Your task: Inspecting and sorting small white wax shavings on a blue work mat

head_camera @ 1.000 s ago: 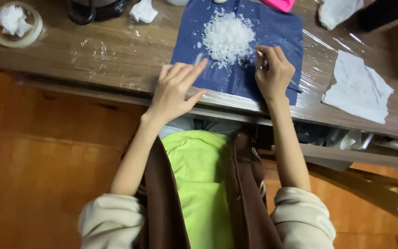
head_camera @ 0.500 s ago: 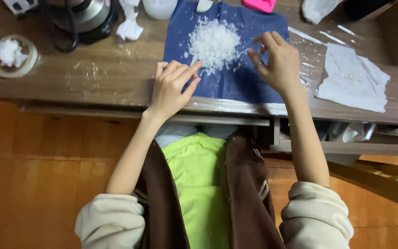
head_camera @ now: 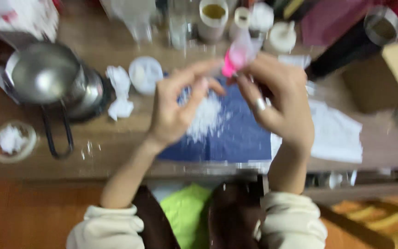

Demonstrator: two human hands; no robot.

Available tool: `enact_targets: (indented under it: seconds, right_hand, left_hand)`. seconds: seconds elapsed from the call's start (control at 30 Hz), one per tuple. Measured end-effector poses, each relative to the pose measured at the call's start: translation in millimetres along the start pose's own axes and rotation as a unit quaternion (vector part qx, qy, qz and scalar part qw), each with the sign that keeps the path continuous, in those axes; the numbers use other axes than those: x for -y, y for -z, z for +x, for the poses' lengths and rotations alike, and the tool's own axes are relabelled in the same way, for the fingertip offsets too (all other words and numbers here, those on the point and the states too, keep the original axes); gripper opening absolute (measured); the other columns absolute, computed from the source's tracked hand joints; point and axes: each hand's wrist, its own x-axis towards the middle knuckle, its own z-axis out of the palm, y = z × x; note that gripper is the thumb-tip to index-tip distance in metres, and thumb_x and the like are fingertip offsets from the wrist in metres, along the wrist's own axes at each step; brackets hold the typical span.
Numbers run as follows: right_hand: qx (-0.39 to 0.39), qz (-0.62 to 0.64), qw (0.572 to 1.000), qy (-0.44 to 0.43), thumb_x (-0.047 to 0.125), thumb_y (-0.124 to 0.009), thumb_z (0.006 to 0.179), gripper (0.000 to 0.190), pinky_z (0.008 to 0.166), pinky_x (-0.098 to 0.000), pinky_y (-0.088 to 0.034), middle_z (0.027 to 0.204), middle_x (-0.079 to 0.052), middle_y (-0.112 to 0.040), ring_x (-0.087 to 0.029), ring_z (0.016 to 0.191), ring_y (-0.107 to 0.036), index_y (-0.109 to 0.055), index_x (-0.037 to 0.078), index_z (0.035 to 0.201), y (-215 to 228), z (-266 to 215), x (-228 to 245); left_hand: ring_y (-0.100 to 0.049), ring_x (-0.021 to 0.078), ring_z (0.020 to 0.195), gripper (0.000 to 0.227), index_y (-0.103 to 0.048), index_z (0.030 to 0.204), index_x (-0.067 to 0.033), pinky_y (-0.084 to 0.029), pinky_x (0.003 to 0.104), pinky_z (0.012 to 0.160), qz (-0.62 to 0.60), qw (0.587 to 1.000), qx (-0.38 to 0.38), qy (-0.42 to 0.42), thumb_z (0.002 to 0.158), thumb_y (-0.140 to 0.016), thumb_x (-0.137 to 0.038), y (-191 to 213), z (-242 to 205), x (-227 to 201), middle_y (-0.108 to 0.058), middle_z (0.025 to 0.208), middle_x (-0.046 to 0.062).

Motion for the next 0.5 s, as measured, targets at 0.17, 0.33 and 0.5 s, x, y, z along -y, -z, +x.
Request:
enact_targets:
  seconds: [0.17, 0.33, 0.5]
  right_hand:
    - [-0.117, 0.058, 0.988, -0.085, -0.008, -0.039, 0.066, 0.049, 0.058, -0.0194, -0.047, 0.068, -0.002, -0.063, -0.009, 0.057, -0.062, -0.067, 0.005, 0.103, 9, 3, 12]
    - [-0.155, 0.127, 0.971, -0.132, 0.005, -0.049, 0.091, 0.015, 0.049, -0.0172, -0.043, 0.071, -0.007, -0.067, -0.008, 0.049, -0.052, -0.056, 0.002, 0.104, -17, 10, 3]
    - [-0.217, 0.276, 0.93, -0.11, 0.007, -0.052, 0.09, 0.025, 0.06, -0.0245, -0.056, 0.093, -0.019, -0.06, -0.022, 0.067, -0.067, -0.041, -0.005, 0.108, -45, -8, -3]
  left_hand:
    - [-0.061, 0.0045, 0.062, 0.024, -0.061, 0.115, -0.0122, -0.039, 0.027, 0.076, 0.0, 0.999, -0.03, -0.035, 0.098, -0.047, -0.02, 2, 19, -9, -0.071, 0.074, -0.003]
    - [-0.058, 0.008, 0.062, 0.022, -0.063, 0.109, -0.0071, -0.038, 0.027, 0.077, 0.036, 0.998, -0.036, -0.042, 0.095, -0.048, -0.015, 9, 33, -19, -0.07, 0.071, -0.006]
    - [-0.051, 0.0149, 0.058, 0.017, -0.065, 0.104, -0.0043, -0.04, 0.031, 0.074, 0.054, 0.994, -0.047, -0.083, 0.091, -0.054, -0.007, 9, 26, -16, -0.067, 0.069, -0.002]
